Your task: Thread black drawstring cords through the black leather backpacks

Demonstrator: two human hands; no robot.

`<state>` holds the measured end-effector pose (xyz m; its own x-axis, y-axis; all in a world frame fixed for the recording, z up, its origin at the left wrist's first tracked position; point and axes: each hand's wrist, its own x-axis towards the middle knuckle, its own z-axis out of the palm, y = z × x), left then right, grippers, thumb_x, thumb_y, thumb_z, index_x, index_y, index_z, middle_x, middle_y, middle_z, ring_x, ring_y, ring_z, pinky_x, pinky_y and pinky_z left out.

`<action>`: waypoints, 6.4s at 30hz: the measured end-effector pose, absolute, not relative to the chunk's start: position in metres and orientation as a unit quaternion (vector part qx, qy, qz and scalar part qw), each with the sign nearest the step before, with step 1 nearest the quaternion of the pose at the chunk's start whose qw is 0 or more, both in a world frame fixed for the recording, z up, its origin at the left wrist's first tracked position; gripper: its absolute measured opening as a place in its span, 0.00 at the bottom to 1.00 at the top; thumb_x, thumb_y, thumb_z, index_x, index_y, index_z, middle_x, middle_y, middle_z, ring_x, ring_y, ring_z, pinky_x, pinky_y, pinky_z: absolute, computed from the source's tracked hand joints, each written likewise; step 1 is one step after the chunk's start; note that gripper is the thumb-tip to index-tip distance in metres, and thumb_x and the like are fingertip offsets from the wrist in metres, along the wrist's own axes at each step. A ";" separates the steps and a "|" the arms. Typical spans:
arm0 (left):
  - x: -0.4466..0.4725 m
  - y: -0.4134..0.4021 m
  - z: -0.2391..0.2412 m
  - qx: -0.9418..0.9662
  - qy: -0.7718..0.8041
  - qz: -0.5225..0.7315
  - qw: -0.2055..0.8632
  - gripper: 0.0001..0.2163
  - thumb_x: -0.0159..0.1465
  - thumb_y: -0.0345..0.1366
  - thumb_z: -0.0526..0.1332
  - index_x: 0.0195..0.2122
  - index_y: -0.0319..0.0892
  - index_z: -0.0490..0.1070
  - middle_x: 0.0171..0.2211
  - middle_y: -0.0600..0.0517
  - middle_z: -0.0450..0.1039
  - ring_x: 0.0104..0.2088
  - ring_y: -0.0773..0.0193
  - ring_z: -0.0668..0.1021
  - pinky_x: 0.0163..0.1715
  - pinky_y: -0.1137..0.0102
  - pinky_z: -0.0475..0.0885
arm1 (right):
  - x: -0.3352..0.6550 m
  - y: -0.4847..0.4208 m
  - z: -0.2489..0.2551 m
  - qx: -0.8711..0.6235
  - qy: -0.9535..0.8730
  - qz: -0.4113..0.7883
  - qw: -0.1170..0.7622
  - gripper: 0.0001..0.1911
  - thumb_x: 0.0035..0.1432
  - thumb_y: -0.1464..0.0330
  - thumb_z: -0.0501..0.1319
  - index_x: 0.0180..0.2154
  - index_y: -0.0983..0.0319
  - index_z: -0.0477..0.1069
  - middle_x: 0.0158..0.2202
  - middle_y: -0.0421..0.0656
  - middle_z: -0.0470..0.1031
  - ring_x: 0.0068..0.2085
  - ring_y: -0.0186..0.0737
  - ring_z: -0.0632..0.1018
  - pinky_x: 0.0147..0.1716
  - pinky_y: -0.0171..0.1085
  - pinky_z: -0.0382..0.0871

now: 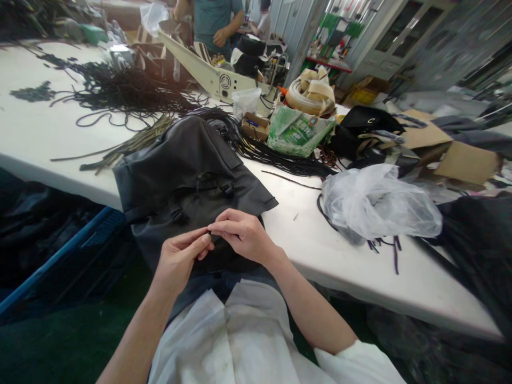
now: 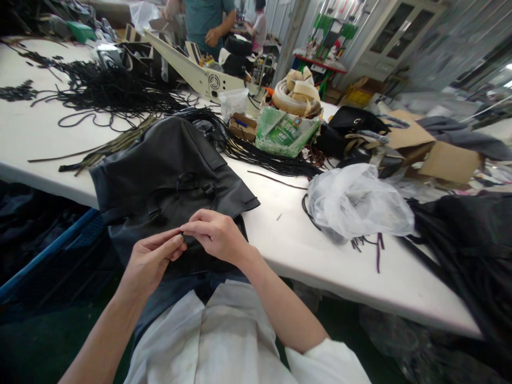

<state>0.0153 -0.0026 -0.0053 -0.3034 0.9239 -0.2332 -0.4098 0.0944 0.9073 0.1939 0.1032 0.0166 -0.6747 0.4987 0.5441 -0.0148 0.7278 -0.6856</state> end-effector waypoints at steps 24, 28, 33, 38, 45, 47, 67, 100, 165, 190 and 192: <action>0.020 -0.004 -0.007 0.213 0.504 0.639 0.541 0.19 0.50 0.45 0.86 0.39 0.43 0.90 0.25 0.45 0.81 0.25 0.67 0.75 0.25 0.75 0.67 | 0.223 0.108 0.034 -0.227 -0.854 0.263 0.388 0.17 0.76 0.63 0.67 0.62 0.56 0.78 0.57 0.48 0.84 0.58 0.46 0.83 0.59 0.46 0.77; 0.016 -0.006 -0.010 0.204 0.517 0.638 0.533 0.20 0.46 0.44 0.87 0.39 0.43 0.90 0.25 0.45 0.80 0.25 0.66 0.75 0.24 0.75 0.67 | 0.290 0.136 0.032 -0.465 -0.786 0.197 0.357 0.14 0.80 0.68 0.57 0.56 0.59 0.81 0.53 0.47 0.85 0.52 0.42 0.85 0.55 0.41 0.78; 0.016 -0.002 -0.015 0.180 0.533 0.633 0.532 0.24 0.41 0.45 0.89 0.37 0.42 0.90 0.25 0.44 0.81 0.27 0.64 0.78 0.25 0.75 0.70 | 0.366 0.150 0.015 -0.705 -0.697 0.091 0.093 0.12 0.73 0.73 0.62 0.49 0.65 0.86 0.51 0.56 0.87 0.54 0.51 0.85 0.57 0.43 0.74; 0.025 0.005 -0.011 0.178 0.540 0.630 0.529 0.25 0.37 0.45 0.89 0.36 0.42 0.90 0.24 0.44 0.80 0.25 0.64 0.77 0.23 0.76 0.69 | 0.375 0.150 -0.007 -0.770 -0.632 0.082 0.040 0.22 0.73 0.52 0.65 0.43 0.63 0.87 0.42 0.54 0.88 0.48 0.53 0.87 0.46 0.41 0.75; 0.023 0.004 -0.010 0.214 0.525 0.632 0.528 0.19 0.45 0.42 0.87 0.37 0.43 0.90 0.24 0.44 0.81 0.24 0.64 0.77 0.23 0.74 0.68 | 0.355 0.163 -0.007 -0.747 -0.658 0.091 -0.013 0.16 0.73 0.59 0.64 0.46 0.59 0.88 0.49 0.51 0.88 0.53 0.48 0.86 0.50 0.38 0.73; 0.022 0.002 -0.011 0.222 0.515 0.636 0.529 0.17 0.48 0.41 0.86 0.38 0.43 0.90 0.25 0.44 0.81 0.25 0.64 0.77 0.24 0.73 0.68 | 0.351 0.165 -0.003 -0.734 -0.672 0.088 -0.032 0.16 0.73 0.61 0.63 0.45 0.62 0.88 0.49 0.56 0.88 0.54 0.52 0.86 0.51 0.41 0.74; 0.019 0.000 -0.027 0.286 0.514 0.613 0.528 0.15 0.59 0.43 0.82 0.45 0.44 0.89 0.28 0.47 0.82 0.26 0.67 0.75 0.29 0.72 0.69 | 0.234 0.083 0.054 -0.223 -0.895 0.242 0.301 0.16 0.78 0.75 0.56 0.60 0.62 0.77 0.49 0.49 0.86 0.47 0.41 0.87 0.48 0.38 0.83; 0.018 -0.005 -0.037 0.277 0.490 0.628 0.538 0.15 0.59 0.42 0.82 0.46 0.44 0.89 0.31 0.47 0.84 0.29 0.64 0.77 0.29 0.70 0.71 | 0.210 0.067 0.043 -0.261 -0.916 0.171 0.253 0.11 0.74 0.76 0.58 0.50 0.59 0.77 0.44 0.45 0.82 0.42 0.40 0.83 0.40 0.36 0.76; 0.017 -0.007 -0.024 0.331 0.535 0.585 0.511 0.16 0.57 0.48 0.83 0.43 0.47 0.90 0.33 0.46 0.87 0.31 0.63 0.83 0.30 0.75 0.78 | 0.205 0.063 0.039 -0.260 -0.938 0.141 0.182 0.09 0.74 0.76 0.57 0.43 0.62 0.75 0.39 0.44 0.76 0.38 0.40 0.78 0.35 0.38 0.67; 0.005 -0.010 -0.002 0.602 0.556 0.473 0.323 0.08 0.69 0.39 0.70 0.46 0.52 0.90 0.43 0.50 0.89 0.40 0.53 0.89 0.42 0.66 0.83 | 0.209 0.055 0.027 -0.293 -0.861 0.321 0.264 0.11 0.73 0.78 0.58 0.46 0.64 0.78 0.41 0.48 0.86 0.39 0.40 0.85 0.41 0.36 0.79; 0.008 -0.011 -0.004 0.547 0.566 0.496 0.367 0.09 0.68 0.42 0.72 0.46 0.51 0.90 0.42 0.48 0.89 0.39 0.53 0.89 0.42 0.65 0.83 | 0.209 0.060 0.027 -0.297 -0.842 0.349 0.284 0.10 0.74 0.76 0.59 0.45 0.63 0.80 0.40 0.47 0.86 0.39 0.40 0.86 0.42 0.36 0.80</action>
